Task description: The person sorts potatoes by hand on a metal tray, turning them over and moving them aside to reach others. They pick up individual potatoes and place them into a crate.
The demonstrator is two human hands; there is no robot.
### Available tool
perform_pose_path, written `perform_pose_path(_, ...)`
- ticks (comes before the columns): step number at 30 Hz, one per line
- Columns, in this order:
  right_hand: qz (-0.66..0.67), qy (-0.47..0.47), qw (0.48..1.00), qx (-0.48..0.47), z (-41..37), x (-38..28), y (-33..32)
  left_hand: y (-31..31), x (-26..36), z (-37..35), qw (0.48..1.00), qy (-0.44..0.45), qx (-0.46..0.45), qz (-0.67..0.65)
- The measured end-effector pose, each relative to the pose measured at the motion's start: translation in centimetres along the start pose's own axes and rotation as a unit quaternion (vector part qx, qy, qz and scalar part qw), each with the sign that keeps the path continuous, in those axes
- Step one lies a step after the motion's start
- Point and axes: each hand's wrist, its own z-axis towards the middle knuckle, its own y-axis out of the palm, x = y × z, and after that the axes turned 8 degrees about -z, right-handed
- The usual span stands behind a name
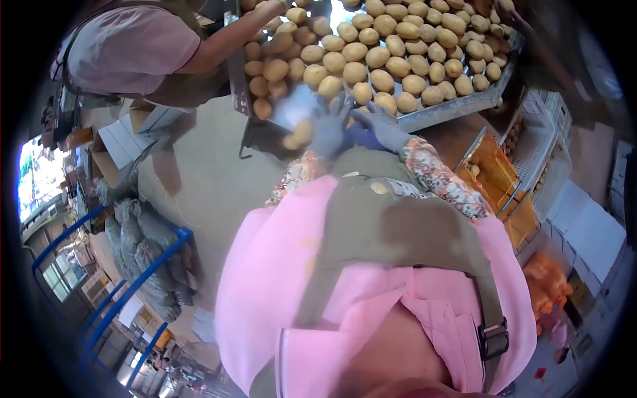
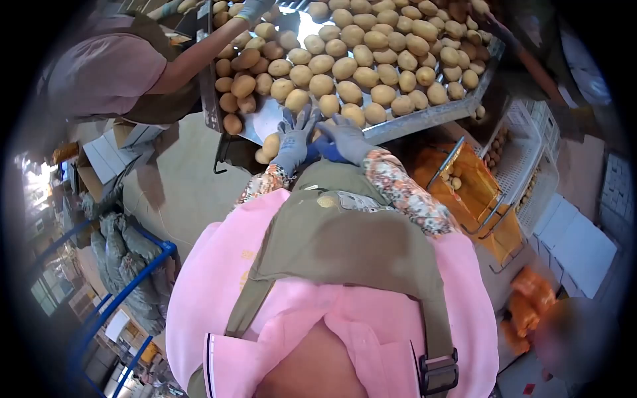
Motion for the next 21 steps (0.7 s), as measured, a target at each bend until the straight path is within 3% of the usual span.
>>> perform_pose_path(1, -0.001, -0.009, 1.0, 0.002, 0.9, 0.0, -0.6, -1.0, 0.0, -0.3, 0.999, -0.002, -0.026, 0.043)
perform_pose_path(2, 0.251, -0.029, 0.965, -0.068, 2.2, 0.3, -0.9, -0.9, -0.6, -0.9, 1.0, -0.013, 0.004, 0.024)
perform_pose_path(3, 0.486, -0.042, 0.861, -0.141, 3.2, 1.0, -1.0, -0.7, -1.2, -1.9, 1.0, -0.021, 0.004, 0.023)
perform_pose_path(4, 0.727, -0.061, 0.681, -0.059, 4.5, 3.3, 2.1, -0.9, -1.5, -2.9, 0.997, -0.034, 0.061, 0.02)
perform_pose_path(5, 0.492, 0.098, 0.86, -0.093, 4.6, 4.1, -1.2, -1.2, -1.8, -3.7, 0.992, -0.044, 0.118, 0.017)
perform_pose_path(6, 0.503, 0.013, 0.862, 0.062, 4.7, 7.8, 0.8, -4.3, -0.5, -4.3, 0.992, -0.122, 0.01, 0.017)
perform_pose_path(7, 0.125, 0.051, 0.98, 0.146, 4.2, 9.7, 0.1, -4.0, -1.5, -5.4, 0.993, -0.12, 0.01, 0.017)
perform_pose_path(9, -0.099, 0.083, 0.991, 0.027, 1.0, 11.5, -0.4, -0.8, -5.8, -7.5, 0.968, -0.223, 0.076, -0.085)
perform_pose_path(11, -0.146, 0.006, 0.987, -0.065, -0.8, 9.9, -0.1, 3.7, -11.8, -8.9, 0.947, -0.229, 0.208, 0.081)
perform_pose_path(13, 0.072, 0.012, 0.982, -0.177, -0.3, 6.1, -1.6, -0.2, -11.4, -7.2, 0.946, -0.192, 0.249, 0.082)
perform_pose_path(14, 0.396, -0.066, 0.908, -0.121, 0.8, 7.0, 5.0, -2.6, -10.8, -6.1, 0.939, -0.157, 0.293, 0.087)
perform_pose_path(15, 0.076, -0.07, 0.991, -0.083, 1.2, 3.0, 2.2, -4.0, -11.1, -4.3, 0.939, -0.151, 0.302, 0.069)
perform_pose_path(16, 0.119, -0.069, 0.984, -0.11, 1.9, 0.7, 1.4, -5.5, -11.5, -2.3, 0.939, -0.1, 0.33, 0.019)
perform_pose_path(17, 0.092, -0.065, 0.986, -0.121, 1.9, -1.6, -1.2, -6.5, -12.2, 1.0, 0.936, -0.147, 0.32, -0.016)
perform_pose_path(18, 0.461, 0.023, 0.844, -0.274, 3.4, -1.9, 0.6, -8.1, -12.1, 3.7, 0.937, -0.191, 0.284, -0.073)
perform_pose_path(19, 0.743, 0.112, 0.543, -0.375, 5.0, -1.5, 2.3, -10.9, -10.2, 5.3, 0.912, -0.241, 0.194, -0.27)
perform_pose_path(20, 0.741, 0.114, 0.542, -0.38, 5.4, -1.3, 0.9, -14.7, -6.5, 6.4, 0.901, -0.269, 0.121, -0.319)
perform_pose_path(21, 0.732, 0.099, 0.587, -0.332, 5.6, -0.6, -0.6, -13.3, -7.4, 7.8, 0.898, -0.275, 0.12, -0.321)
